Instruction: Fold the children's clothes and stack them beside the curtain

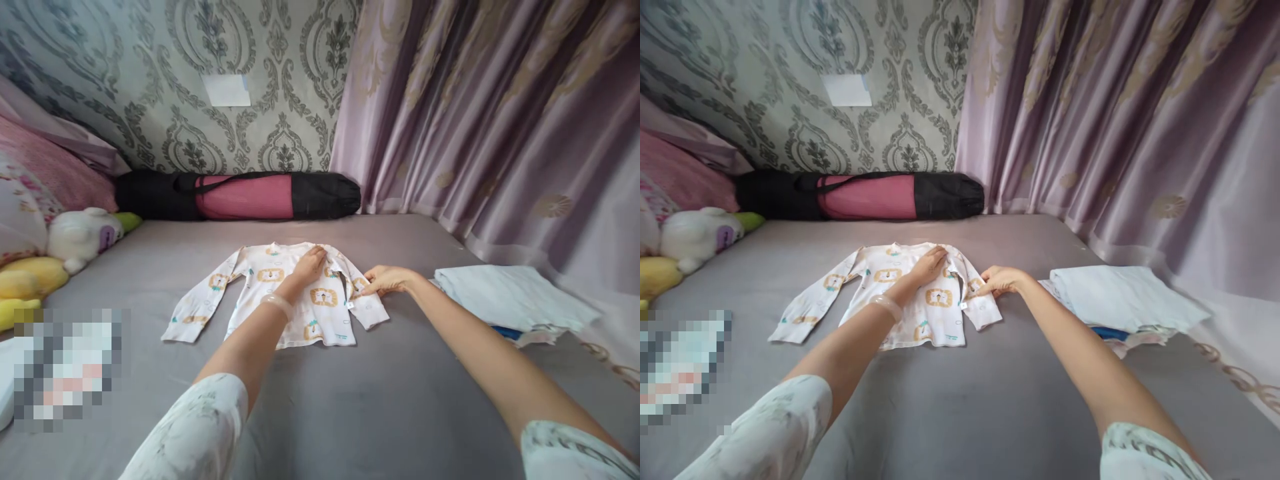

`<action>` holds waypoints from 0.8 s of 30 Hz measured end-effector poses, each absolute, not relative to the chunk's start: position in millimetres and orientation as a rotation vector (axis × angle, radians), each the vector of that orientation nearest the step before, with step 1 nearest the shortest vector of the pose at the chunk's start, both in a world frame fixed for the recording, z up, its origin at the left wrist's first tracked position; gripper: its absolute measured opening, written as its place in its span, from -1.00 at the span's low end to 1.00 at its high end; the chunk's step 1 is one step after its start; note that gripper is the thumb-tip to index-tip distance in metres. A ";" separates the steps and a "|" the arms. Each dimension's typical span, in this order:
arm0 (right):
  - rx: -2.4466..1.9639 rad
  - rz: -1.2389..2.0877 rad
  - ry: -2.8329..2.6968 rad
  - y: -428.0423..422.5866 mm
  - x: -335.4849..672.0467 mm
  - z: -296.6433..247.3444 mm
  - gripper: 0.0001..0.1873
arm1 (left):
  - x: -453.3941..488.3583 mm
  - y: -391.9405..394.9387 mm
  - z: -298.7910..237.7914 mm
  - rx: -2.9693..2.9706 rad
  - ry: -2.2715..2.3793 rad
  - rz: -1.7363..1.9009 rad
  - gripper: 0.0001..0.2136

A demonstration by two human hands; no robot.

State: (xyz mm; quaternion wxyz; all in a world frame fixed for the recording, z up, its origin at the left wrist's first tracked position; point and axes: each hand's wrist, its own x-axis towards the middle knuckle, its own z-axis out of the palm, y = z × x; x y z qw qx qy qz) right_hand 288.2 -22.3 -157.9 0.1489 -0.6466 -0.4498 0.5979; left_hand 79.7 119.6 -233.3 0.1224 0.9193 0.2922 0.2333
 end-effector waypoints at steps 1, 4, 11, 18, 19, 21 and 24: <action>-1.892 1.698 -1.318 -20.8 293.4 -154.2 -0.58 | 79.7 119.2 -234.1 2.695 0.868 0.660 -0.65; -2.030 1.535 -1.427 -10.7 321.8 -135.9 -0.70 | 80.8 116.2 -234.0 2.749 0.927 0.553 -0.61; -2.572 0.681 -1.502 12.7 405.0 -121.5 -0.97 | 81.5 105.2 -226.5 2.838 0.984 0.337 -0.49; -2.715 0.614 -1.352 16.2 415.6 -158.1 -0.87 | 81.4 106.2 -225.6 2.830 0.973 0.295 -0.46; -2.733 0.608 -1.339 17.2 416.3 -158.4 -0.87 | 81.2 106.0 -225.2 2.826 0.968 0.293 -0.47; -2.757 0.551 -1.323 19.6 417.4 -155.8 -0.86 | 80.7 105.4 -224.2 2.819 0.956 0.286 -0.47; -2.782 0.396 -1.280 22.0 413.7 -151.8 -0.77 | 79.8 104.1 -222.6 2.808 0.941 0.281 -0.46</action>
